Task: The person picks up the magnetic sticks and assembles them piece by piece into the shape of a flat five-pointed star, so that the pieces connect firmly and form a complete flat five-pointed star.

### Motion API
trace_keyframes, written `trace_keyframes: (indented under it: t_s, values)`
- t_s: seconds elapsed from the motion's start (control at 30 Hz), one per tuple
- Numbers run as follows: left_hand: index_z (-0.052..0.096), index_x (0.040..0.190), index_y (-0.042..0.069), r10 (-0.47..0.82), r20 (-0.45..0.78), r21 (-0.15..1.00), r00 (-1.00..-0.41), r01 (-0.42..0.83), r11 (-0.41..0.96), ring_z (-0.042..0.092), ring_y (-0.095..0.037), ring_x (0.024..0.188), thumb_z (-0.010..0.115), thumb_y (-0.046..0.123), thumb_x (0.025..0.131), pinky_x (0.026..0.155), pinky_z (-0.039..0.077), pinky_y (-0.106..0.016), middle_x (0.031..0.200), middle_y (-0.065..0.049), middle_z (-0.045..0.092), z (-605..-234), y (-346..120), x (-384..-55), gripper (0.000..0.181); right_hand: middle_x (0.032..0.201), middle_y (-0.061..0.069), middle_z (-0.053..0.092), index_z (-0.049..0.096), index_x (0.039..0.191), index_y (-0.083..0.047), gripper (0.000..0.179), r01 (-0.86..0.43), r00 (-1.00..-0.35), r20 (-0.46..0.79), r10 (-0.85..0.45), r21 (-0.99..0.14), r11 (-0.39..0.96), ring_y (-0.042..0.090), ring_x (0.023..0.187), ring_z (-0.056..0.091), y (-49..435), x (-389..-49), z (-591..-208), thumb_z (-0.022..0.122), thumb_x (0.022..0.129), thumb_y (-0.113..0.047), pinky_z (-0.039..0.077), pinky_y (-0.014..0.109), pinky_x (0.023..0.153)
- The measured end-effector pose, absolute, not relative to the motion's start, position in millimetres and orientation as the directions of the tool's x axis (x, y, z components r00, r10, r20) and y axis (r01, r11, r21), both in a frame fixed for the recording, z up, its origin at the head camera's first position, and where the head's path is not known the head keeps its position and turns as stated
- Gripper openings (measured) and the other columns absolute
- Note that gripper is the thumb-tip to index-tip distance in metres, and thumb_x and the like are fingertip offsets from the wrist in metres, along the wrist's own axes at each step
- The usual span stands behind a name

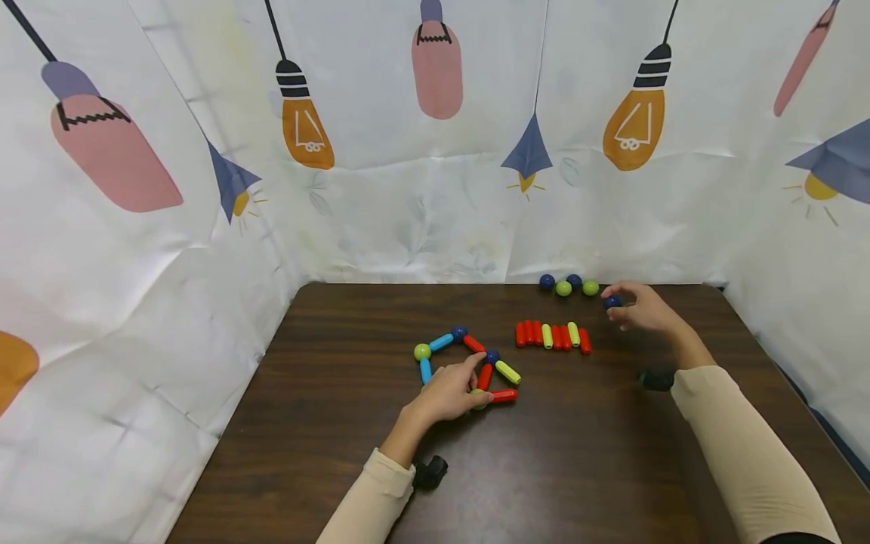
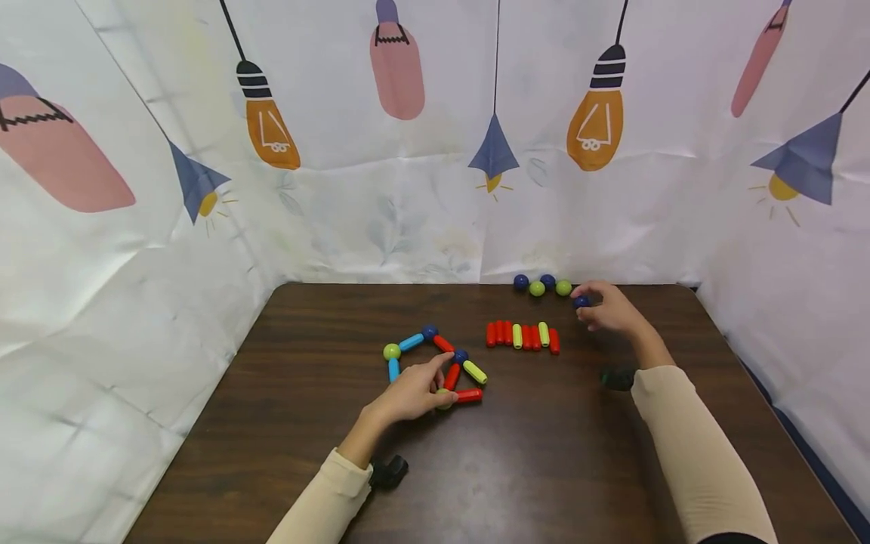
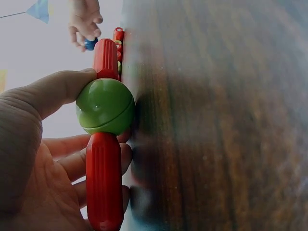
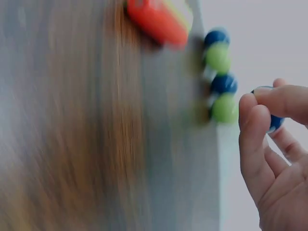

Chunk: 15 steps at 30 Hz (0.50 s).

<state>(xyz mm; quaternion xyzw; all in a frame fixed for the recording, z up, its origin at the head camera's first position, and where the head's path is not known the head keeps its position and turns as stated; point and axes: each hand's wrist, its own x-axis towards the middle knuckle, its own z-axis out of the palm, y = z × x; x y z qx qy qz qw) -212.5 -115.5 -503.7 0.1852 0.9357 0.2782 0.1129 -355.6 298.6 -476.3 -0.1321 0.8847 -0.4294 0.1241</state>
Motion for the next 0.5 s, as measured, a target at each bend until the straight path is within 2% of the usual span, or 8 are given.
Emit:
trace_keyframes:
  t_s: [0.17,0.23,0.3,0.37,0.5]
  values:
    - [0.04,0.156,0.014,0.407,-0.114,0.574,-0.906,0.274,0.771,0.052,-0.007,0.063,0.072,0.045,0.094,0.063,0.042,-0.024,0.085,0.009,0.06,-503.3,-115.9,-213.3,0.076,0.137,0.026,0.045,0.052,0.136,0.0,0.038,-0.169,-0.925,-0.036,-0.379,-0.853,0.494,0.018,0.09,0.073,272.5,-328.4,-471.8,0.063,0.101,-0.012,0.06,0.038,0.064]
    - [0.04,0.156,0.013,0.408,-0.117,0.582,-0.906,0.27,0.767,0.052,-0.007,0.063,0.072,0.044,0.094,0.062,0.042,-0.024,0.085,0.009,0.06,-502.3,-115.7,-213.1,0.076,0.139,0.023,0.041,0.053,0.133,0.0,0.035,-0.191,-0.914,-0.01,-0.405,-0.871,0.453,0.024,0.088,0.072,261.3,-318.9,-474.5,0.064,0.101,-0.01,0.059,0.038,0.061]
    - [0.04,0.156,0.013,0.408,-0.12,0.587,-0.905,0.267,0.764,0.052,-0.007,0.063,0.072,0.044,0.094,0.062,0.042,-0.024,0.085,0.008,0.061,-501.8,-115.3,-213.1,0.076,0.136,0.023,0.043,0.055,0.13,-0.002,0.033,-0.2,-0.906,0.004,-0.424,-0.885,0.419,0.032,0.085,0.072,250.6,-309.9,-480.0,0.065,0.1,-0.009,0.059,0.038,0.059]
    - [0.04,0.156,0.013,0.408,-0.122,0.589,-0.905,0.265,0.764,0.052,-0.007,0.063,0.072,0.044,0.094,0.062,0.043,-0.024,0.085,0.009,0.06,-501.9,-114.8,-213.1,0.076,0.133,0.023,0.045,0.056,0.129,-0.002,0.032,-0.197,-0.895,0.006,-0.446,-0.902,0.384,0.035,0.08,0.07,240.4,-300.9,-486.5,0.067,0.099,-0.008,0.058,0.038,0.057]
    - [0.04,0.156,0.014,0.407,-0.123,0.586,-0.905,0.264,0.766,0.052,-0.007,0.064,0.072,0.044,0.094,0.062,0.043,-0.024,0.086,0.008,0.06,-502.3,-113.7,-213.6,0.076,0.127,0.022,0.047,0.057,0.127,-0.001,0.033,-0.169,-0.871,-0.019,-0.491,-0.927,0.336,0.024,0.067,0.067,222.6,-284.7,-500.6,0.069,0.098,-0.008,0.057,0.036,0.054]
